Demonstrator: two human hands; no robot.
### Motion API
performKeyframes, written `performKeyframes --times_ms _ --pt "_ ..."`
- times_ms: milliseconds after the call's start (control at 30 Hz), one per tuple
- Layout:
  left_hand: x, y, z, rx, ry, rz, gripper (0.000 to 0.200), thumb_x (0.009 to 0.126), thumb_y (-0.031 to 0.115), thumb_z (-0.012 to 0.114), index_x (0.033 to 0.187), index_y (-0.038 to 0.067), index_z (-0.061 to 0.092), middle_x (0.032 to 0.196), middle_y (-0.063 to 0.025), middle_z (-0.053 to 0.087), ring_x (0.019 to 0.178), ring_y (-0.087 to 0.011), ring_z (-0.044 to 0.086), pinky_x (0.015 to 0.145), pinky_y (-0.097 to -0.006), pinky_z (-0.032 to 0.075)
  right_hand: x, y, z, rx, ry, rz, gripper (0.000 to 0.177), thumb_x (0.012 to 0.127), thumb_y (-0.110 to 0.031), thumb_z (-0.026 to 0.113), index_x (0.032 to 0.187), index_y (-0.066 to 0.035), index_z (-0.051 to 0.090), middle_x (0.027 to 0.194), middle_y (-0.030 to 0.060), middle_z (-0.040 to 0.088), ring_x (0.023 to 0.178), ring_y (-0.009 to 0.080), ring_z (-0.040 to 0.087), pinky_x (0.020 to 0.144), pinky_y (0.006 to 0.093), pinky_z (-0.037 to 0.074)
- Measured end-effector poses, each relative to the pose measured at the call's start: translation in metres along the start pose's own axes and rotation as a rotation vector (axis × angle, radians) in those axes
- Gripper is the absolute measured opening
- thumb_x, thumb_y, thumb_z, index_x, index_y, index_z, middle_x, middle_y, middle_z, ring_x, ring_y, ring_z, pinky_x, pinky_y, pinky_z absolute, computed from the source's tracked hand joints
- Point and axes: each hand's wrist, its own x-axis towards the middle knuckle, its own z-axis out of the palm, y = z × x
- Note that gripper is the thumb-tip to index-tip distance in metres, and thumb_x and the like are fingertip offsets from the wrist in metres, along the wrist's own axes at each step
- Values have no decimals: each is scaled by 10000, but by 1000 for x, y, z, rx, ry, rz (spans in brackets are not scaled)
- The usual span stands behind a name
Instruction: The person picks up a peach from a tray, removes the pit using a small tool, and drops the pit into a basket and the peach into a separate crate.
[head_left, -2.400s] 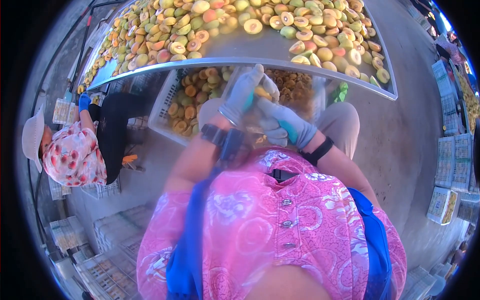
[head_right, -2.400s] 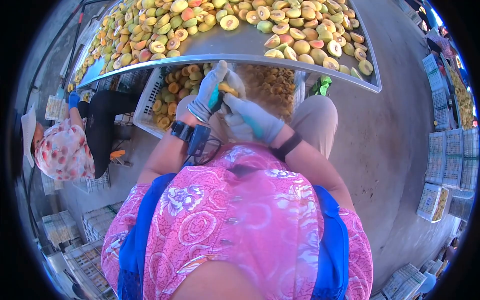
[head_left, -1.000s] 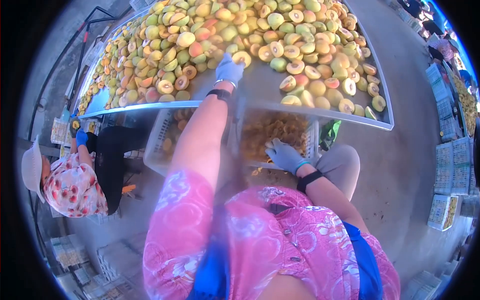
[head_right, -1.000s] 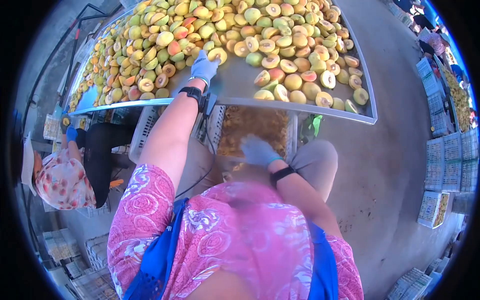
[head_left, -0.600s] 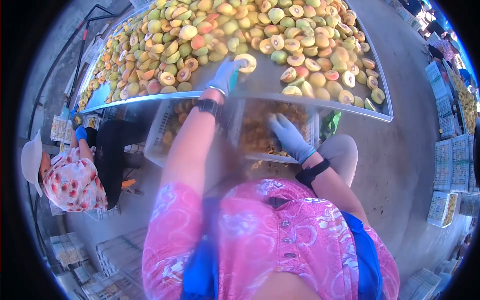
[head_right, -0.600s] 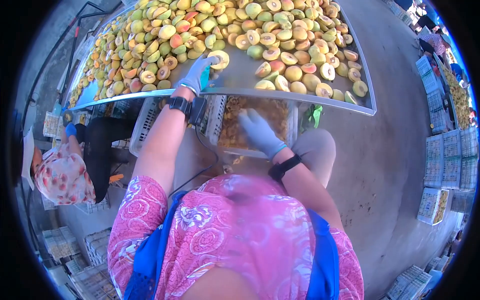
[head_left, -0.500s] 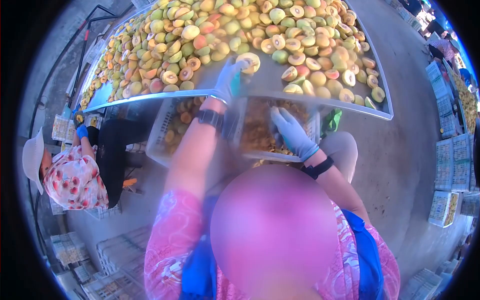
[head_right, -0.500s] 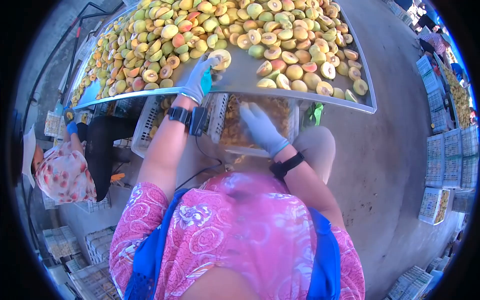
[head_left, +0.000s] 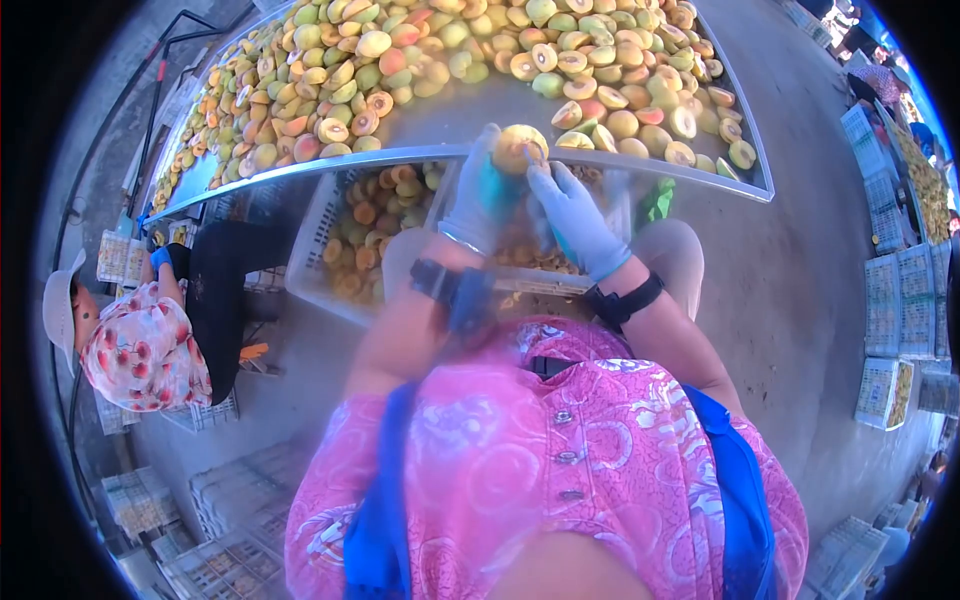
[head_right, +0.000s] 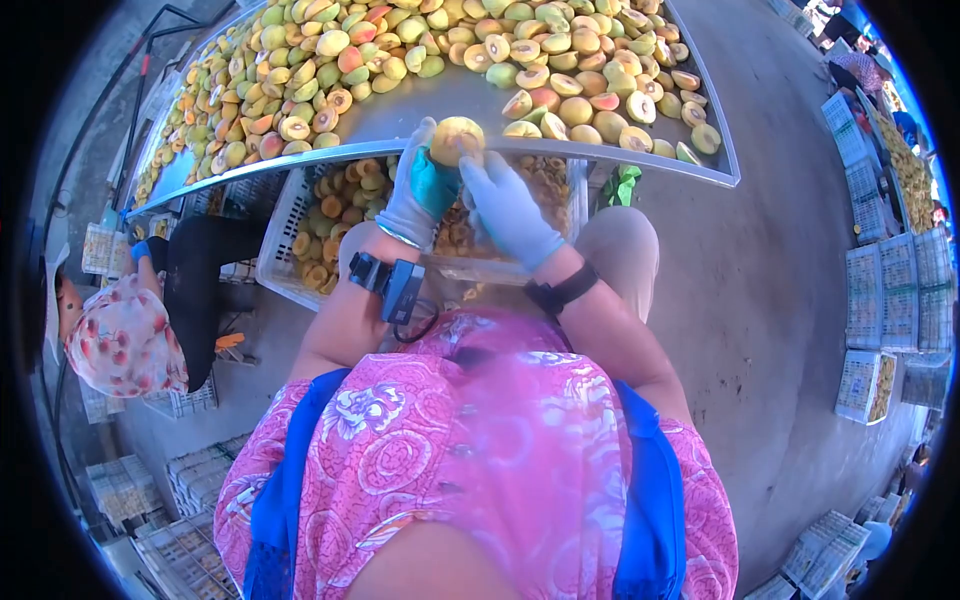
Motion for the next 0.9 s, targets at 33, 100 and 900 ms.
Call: performKeyframes --times_ms 33,100,900 --pt "-1 -2 2 0 -2 0 447 958 391 527 1161 -8 517 1066 -156 619 939 -266 635 845 -379 536 0 1 0 -29 22 6 258 979 -333 525 1024 -79 524 711 -4 517 517 73 464 464 209 389" --pt "-3 -6 7 32 147 49 409 959 396 471 1123 32 559 997 -110 633 871 -231 637 770 -347 541 -1 4 1 -29 32 9 263 980 -339 523 1016 -78 526 701 -3 514 515 73 463 462 214 388" --pt "-28 -23 16 760 204 552 352 975 376 522 1061 38 570 1084 -140 611 961 -229 607 817 -352 544 -3 27 6 -267 -50 -162 433 1013 -370 468 1232 -1 527 946 48 593 831 118 544 734 274 467"
